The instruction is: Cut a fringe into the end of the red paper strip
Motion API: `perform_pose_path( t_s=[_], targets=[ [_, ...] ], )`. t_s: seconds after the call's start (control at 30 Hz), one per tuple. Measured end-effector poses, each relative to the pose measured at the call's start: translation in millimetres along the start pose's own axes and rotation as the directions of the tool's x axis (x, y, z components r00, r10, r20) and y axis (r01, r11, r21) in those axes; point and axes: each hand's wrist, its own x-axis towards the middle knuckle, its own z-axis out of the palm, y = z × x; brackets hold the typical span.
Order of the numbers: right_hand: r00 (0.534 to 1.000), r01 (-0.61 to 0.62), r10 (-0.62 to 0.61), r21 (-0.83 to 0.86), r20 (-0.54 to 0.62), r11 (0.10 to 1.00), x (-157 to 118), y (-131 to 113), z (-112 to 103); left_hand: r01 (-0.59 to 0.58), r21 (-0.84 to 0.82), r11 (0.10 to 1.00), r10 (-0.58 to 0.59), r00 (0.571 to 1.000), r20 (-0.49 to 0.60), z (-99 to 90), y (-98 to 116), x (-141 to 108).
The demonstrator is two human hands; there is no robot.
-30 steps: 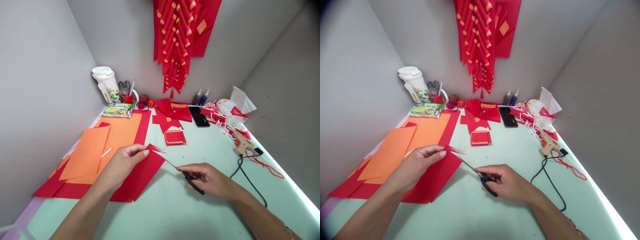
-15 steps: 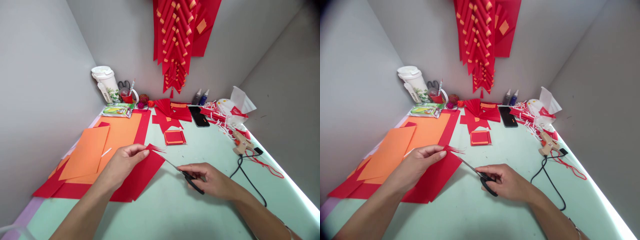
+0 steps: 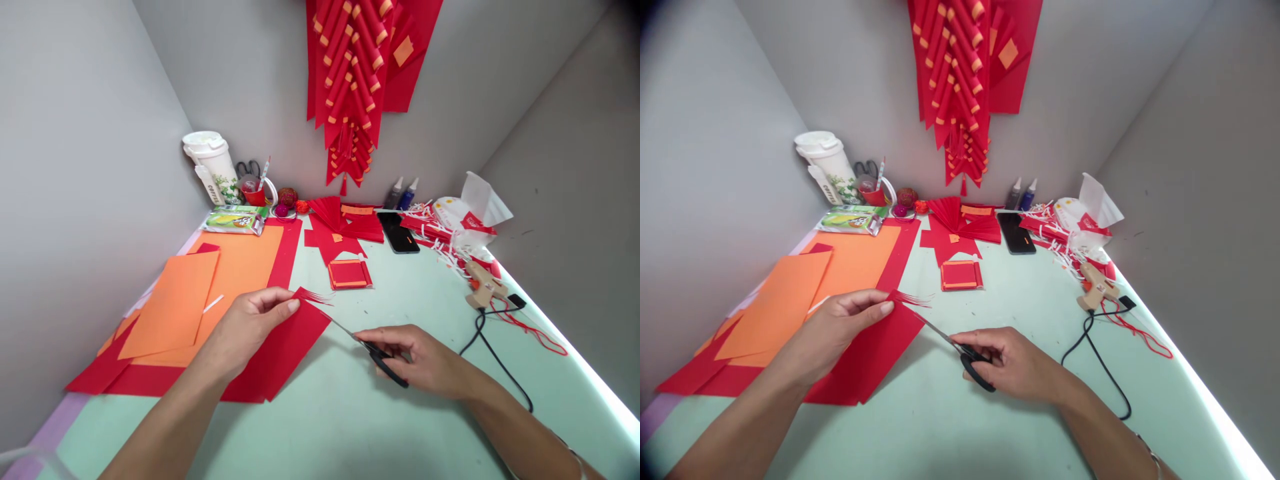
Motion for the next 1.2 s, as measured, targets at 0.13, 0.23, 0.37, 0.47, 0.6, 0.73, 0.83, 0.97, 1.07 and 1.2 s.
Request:
perform_pose_path(
  t_s=[0.13,0.23,0.37,0.47,0.6,0.73,0.83,0.97,1.07,1.2],
  targets=[
    [1.000,-0.003,0.003,-0.012,0.002,1.000,1.0,0.8,-0.3,0.001,-0.008,1.000,-0.001,1.000,0.004,-0.3,-0.1,-0.2],
    [1.000,-0.007,0.007,-0.002,0.005,1.000,1.4,1.0,-0.7,0.002,-0.004,1.000,-0.002,1.000,-0.001,-0.8,1.3,-0.6],
    [1.000,-0.014,0.014,0.002,0.000,1.000,0.9,0.7,-0.6,0.003,-0.005,1.000,-0.003,1.000,-0.007,-0.7,3.1,-1.6],
    [1.000,-0.008,0.008,-0.017,0.001,1.000,0.0,0.4,-0.7,-0.011,0.002,1.000,0.011,1.000,-0.018,-0.3,3.0,-1.9],
    [1.000,0.002,-0.002,-0.026,0.000,1.000,-0.4,0.3,-1.5,-0.007,-0.001,1.000,0.007,1.000,-0.001,-0.5,1.4,-1.1],
    [1.000,-0.001,0.001,-0.036,-0.005,0.999,-0.1,0.9,-1.8,-0.014,-0.001,1.000,0.014,1.000,0.011,-1.8,-1.0,0.2],
    [1.000,-0.003,0.003,-0.044,-0.004,0.999,0.2,1.5,-1.7,-0.017,-0.003,1.000,0.017,1.000,0.012,-2.7,-2.8,0.7],
    [1.000,-0.004,0.004,-0.041,0.001,0.999,-0.2,1.6,-2.0,-0.017,-0.009,1.000,0.018,1.000,0.016,-2.8,-3.9,0.7],
    [1.000,-0.009,0.009,-0.026,0.005,1.000,-1.1,1.1,-2.4,-0.024,-0.009,1.000,0.024,1.000,0.016,-2.5,-4.2,0.9],
    [1.000,-0.010,0.010,-0.004,0.009,1.000,-1.3,1.9,-2.5,-0.026,-0.021,0.999,0.026,1.000,0.007,-1.7,-4.5,1.1]
  ],
)
